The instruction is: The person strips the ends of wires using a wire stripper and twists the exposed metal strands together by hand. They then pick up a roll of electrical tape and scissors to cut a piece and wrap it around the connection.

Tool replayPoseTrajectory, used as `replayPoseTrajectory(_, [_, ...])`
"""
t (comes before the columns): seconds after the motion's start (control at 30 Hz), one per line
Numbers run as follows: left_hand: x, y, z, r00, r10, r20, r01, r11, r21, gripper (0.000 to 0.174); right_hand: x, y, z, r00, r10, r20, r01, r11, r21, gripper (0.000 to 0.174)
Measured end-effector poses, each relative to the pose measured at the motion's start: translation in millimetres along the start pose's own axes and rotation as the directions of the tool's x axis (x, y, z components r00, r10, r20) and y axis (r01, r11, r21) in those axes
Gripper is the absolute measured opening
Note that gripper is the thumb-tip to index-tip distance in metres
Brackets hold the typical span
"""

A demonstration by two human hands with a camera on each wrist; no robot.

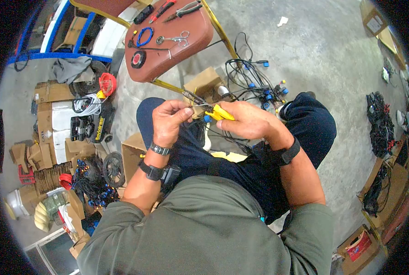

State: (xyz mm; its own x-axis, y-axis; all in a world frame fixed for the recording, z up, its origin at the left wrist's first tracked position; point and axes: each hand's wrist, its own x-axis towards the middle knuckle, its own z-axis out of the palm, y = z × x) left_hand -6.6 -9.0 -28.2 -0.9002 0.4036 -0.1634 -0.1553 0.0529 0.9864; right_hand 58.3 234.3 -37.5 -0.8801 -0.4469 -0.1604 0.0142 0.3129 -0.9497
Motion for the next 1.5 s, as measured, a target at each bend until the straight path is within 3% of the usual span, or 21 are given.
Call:
replayPoseTrajectory(0.4, [0.6,-0.3,1.2,1.0,-0.019,-0.02,0.019,1.0,0.017,0.011,-0.6,-2.2,0.8,1.0,0.006,0.004,-0.006,0.999,0.034,0.031])
replayPoseTrajectory(0.8, [-0.5,-2.2,-0.6,1.0,0.031,-0.003,-0.03,0.999,0.041,0.011,-4.3,-5.0,-5.9,0.996,0.066,0.061,-0.062,0.996,-0.072,0.03])
replayPoseTrajectory(1.0, [-1.2,0.1,-0.2,0.999,0.041,0.03,-0.042,0.999,0.029,0.011,-6.3,-6.3,-5.3,0.995,0.072,0.063,-0.075,0.996,0.039,0.032])
replayPoseTrajectory(1.5, [-1.3,2.0,3.3,1.0,-0.013,0.027,0.011,0.997,0.07,0.011,-6.1,-1.2,-3.2,0.997,0.043,0.065,-0.05,0.994,0.101,0.03])
